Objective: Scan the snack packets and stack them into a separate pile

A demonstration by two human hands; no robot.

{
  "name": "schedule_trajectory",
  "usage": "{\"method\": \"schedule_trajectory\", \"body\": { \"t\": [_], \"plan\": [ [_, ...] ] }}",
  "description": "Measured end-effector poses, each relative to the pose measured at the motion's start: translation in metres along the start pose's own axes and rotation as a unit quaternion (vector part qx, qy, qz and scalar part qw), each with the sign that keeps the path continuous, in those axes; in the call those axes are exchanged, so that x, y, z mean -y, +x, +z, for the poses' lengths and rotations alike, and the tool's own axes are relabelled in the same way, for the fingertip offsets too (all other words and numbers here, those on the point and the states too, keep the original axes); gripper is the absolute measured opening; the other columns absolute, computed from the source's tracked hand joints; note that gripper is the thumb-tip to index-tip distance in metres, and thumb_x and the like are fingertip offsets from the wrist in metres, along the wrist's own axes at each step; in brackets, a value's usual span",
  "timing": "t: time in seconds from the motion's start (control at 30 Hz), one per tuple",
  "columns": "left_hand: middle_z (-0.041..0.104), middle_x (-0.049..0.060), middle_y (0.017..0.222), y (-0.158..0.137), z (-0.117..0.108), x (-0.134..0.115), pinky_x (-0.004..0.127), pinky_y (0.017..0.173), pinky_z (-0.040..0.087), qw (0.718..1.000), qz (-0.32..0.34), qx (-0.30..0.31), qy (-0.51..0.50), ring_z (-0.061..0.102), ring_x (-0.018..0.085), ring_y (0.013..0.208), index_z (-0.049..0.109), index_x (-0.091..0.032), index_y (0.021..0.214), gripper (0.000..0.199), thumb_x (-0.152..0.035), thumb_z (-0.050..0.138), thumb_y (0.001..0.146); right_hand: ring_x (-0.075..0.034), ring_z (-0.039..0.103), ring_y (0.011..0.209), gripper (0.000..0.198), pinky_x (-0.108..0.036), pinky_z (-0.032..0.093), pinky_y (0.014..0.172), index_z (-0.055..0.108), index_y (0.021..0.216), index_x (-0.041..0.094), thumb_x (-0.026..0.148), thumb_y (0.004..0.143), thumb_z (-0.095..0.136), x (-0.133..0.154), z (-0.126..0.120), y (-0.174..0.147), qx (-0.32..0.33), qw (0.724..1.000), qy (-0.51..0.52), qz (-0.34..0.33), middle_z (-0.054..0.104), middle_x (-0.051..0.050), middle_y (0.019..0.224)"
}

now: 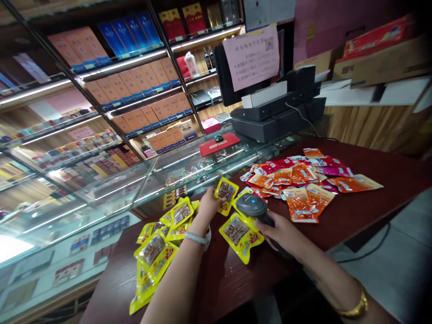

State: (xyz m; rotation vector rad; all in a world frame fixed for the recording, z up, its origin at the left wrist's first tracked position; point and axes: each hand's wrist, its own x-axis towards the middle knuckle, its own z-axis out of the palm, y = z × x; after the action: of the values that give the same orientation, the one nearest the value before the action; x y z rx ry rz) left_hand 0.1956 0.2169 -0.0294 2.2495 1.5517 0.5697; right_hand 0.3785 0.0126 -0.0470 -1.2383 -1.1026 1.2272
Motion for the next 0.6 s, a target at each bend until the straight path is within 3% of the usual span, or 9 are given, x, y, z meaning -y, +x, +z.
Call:
{"method": "schedule_trajectory", "body": {
  "t": [0.23,0.47,0.6],
  "plan": [
    [0.068,0.0,0.083,-0.063,-0.03,0.012,0.026,0.065,0.048,0.981,-0.008,-0.028,-0.191,0.064,0.016,0.073,0.054,-0.021,0.093,0.032,-0.036,0.071,0.071,-0.009,0.041,0.037,0.041,-0.021,0.034,0.036,0.054,0.096,0.022,0.059,0.081,0.064,0.019,0.018,-0.008,0.0,1.0,0.018,-0.018,0.048,0.008,0.051],
    [0.067,0.0,0.084,-0.105,-0.055,0.025,0.027,0.069,0.049,0.981,-0.058,-0.078,-0.171,0.064,0.018,0.078,0.055,-0.02,0.094,0.035,-0.032,0.074,0.067,-0.009,0.04,0.035,0.041,-0.021,0.034,0.035,0.055,0.098,0.022,0.059,0.082,0.063,0.022,0.047,-0.012,0.043,0.999,0.001,-0.006,0.045,0.009,0.047],
    [0.069,0.004,0.096,-0.136,-0.075,0.055,0.03,0.075,0.05,0.964,-0.135,-0.154,-0.169,0.066,0.021,0.086,0.053,-0.021,0.106,0.047,-0.04,0.074,0.069,-0.01,0.041,0.035,0.05,-0.022,0.033,0.035,0.055,0.102,0.022,0.064,0.077,0.064,0.021,0.058,-0.018,0.05,0.998,-0.032,0.021,0.046,0.009,0.046]
  ]
}}
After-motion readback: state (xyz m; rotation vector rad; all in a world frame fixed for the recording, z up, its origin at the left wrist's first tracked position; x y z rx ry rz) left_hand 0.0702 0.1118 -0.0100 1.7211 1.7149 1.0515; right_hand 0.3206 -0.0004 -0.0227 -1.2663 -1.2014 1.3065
